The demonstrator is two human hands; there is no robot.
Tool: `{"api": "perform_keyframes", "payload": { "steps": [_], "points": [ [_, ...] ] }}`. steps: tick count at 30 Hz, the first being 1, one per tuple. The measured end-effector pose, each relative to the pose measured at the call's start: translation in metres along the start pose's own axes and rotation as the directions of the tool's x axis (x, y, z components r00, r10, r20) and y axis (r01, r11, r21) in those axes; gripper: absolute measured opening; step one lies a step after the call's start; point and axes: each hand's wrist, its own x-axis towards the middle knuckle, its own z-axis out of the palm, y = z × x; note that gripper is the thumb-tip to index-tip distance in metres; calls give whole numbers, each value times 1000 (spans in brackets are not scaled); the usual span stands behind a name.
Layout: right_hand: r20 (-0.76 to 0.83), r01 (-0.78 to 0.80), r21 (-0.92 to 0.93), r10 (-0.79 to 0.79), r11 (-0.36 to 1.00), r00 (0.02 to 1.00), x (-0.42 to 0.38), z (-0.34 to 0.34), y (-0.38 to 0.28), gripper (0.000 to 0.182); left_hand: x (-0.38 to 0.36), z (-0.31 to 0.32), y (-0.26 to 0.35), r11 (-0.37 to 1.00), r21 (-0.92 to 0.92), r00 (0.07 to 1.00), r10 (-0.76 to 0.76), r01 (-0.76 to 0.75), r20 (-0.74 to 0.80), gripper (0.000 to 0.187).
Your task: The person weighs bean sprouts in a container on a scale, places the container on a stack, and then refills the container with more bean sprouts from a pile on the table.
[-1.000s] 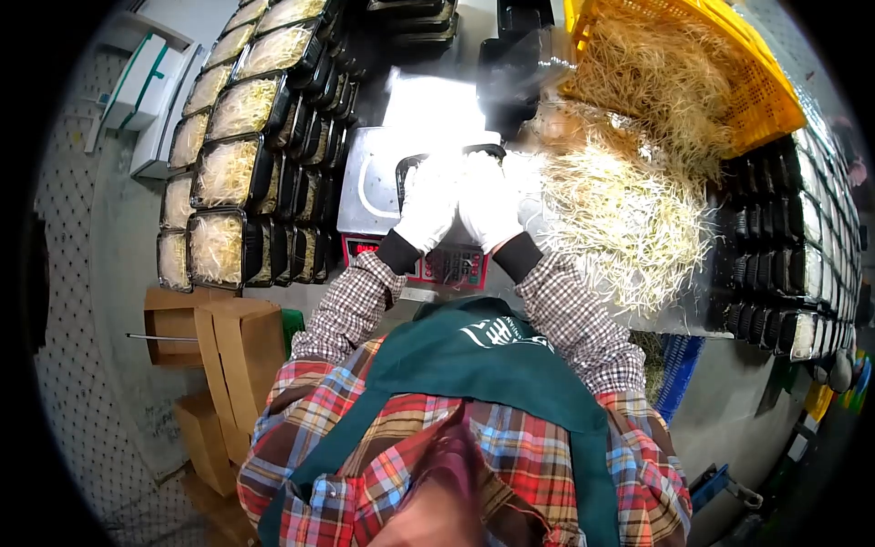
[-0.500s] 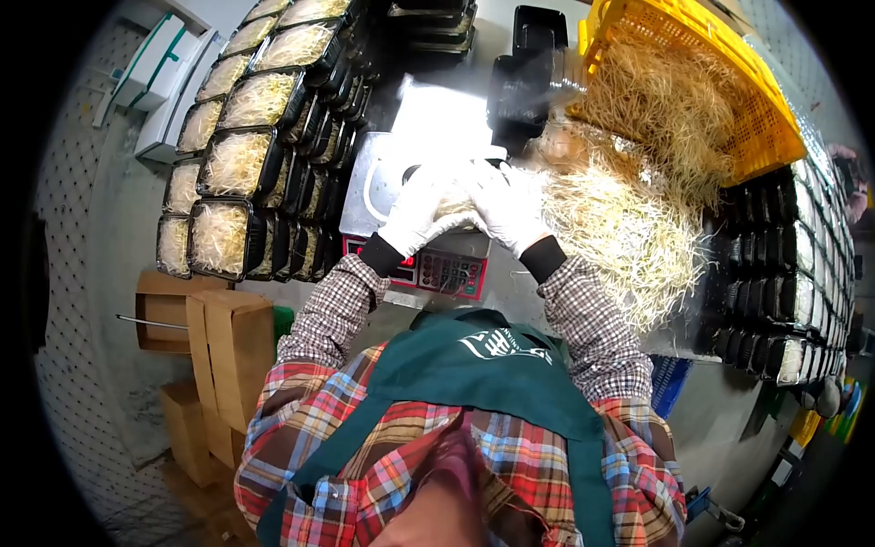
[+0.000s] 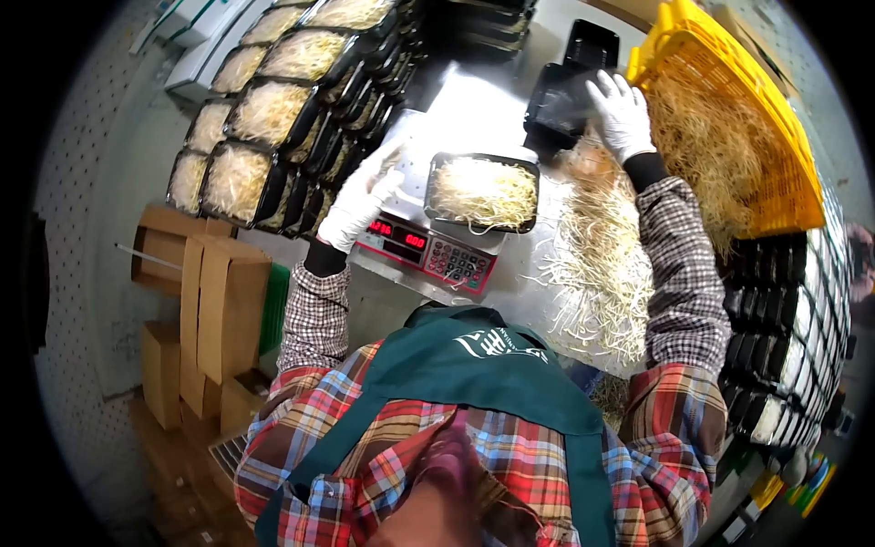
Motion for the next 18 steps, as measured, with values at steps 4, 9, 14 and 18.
{"api": "perform_keyframes", "payload": {
  "steps": [4,9,14,18],
  "points": [
    [58,180,131,-189,975,980,5,29,29,30,-38,-28,-9,998,-45,929,-62,48,-364,43],
    [-92,308,267,-294,913,951,17,28,39,34,-67,-30,-38,996,-51,869,-89,73,-487,37],
    [-98,370,84,-362,925,927,35,7,46,42,-51,-17,-34,996,-87,921,-53,21,-385,36],
    [107,419,151,-437,895,893,48,-3,41,17,-28,-10,-17,991,-130,935,-25,-22,-355,34]
  ]
}}
